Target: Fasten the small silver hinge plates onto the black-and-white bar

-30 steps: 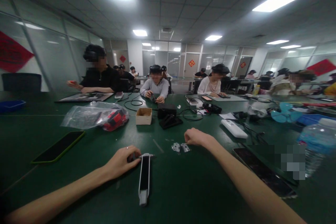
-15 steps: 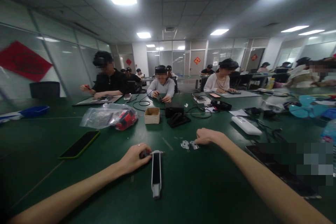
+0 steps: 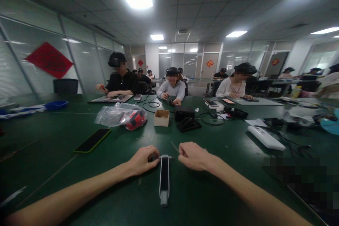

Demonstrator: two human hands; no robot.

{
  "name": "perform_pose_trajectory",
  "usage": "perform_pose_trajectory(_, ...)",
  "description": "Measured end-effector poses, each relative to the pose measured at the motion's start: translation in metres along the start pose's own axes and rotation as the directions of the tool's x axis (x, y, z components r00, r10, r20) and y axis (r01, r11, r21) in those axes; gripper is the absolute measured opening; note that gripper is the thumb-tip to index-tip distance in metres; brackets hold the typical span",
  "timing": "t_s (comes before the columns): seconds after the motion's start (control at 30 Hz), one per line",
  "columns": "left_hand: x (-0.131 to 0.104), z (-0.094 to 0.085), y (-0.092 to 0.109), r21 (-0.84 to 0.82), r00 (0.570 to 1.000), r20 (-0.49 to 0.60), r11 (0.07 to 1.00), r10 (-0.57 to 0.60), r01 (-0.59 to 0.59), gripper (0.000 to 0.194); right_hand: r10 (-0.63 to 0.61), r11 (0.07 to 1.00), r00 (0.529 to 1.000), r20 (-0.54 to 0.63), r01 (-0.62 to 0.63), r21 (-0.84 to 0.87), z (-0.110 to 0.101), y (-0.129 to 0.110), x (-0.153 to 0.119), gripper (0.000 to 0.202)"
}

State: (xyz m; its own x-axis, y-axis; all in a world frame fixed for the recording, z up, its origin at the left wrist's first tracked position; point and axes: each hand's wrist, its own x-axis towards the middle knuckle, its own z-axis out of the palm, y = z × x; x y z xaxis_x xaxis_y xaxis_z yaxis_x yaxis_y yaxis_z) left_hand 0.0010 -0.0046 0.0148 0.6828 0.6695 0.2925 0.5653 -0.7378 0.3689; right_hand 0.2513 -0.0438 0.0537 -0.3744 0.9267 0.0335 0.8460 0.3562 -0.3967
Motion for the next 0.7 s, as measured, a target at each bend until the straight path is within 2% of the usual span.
perform_pose_trajectory(0.13, 0.000, 0.000, 0.000, 0.012, 1.000, -0.003, 1.000, 0.002, -0.002, 0.011, -0.007, 0.994, 0.992, -0.127, 0.022, 0.112, 0.032, -0.016, 0.000, 0.011)
perform_pose_trajectory(0.23, 0.001, -0.001, 0.001, 0.011, 1.000, 0.010, 1.000, 0.001, -0.001, 0.010, 0.029, 0.987, 0.975, -0.219, 0.007, 0.162, 0.043, -0.018, 0.000, 0.011)
perform_pose_trajectory(0.37, 0.001, 0.000, 0.000, 0.015, 1.000, 0.001, 1.000, 0.012, -0.012, 0.010, 0.004, 0.994, 0.955, -0.296, 0.029, 0.106, 0.047, -0.019, -0.002, 0.009)
perform_pose_trajectory(0.53, 0.002, 0.001, -0.001, 0.008, 1.000, -0.003, 1.000, 0.023, -0.022, 0.010, -0.059, 0.992, 0.943, -0.329, 0.092, 0.088, 0.049, -0.019, -0.004, 0.007)
perform_pose_trajectory(0.7, 0.002, -0.001, 0.000, 0.004, 1.000, 0.016, 1.000, 0.000, 0.000, 0.012, -0.026, 0.990, 0.932, -0.361, 0.075, 0.123, 0.050, -0.017, -0.001, 0.007)
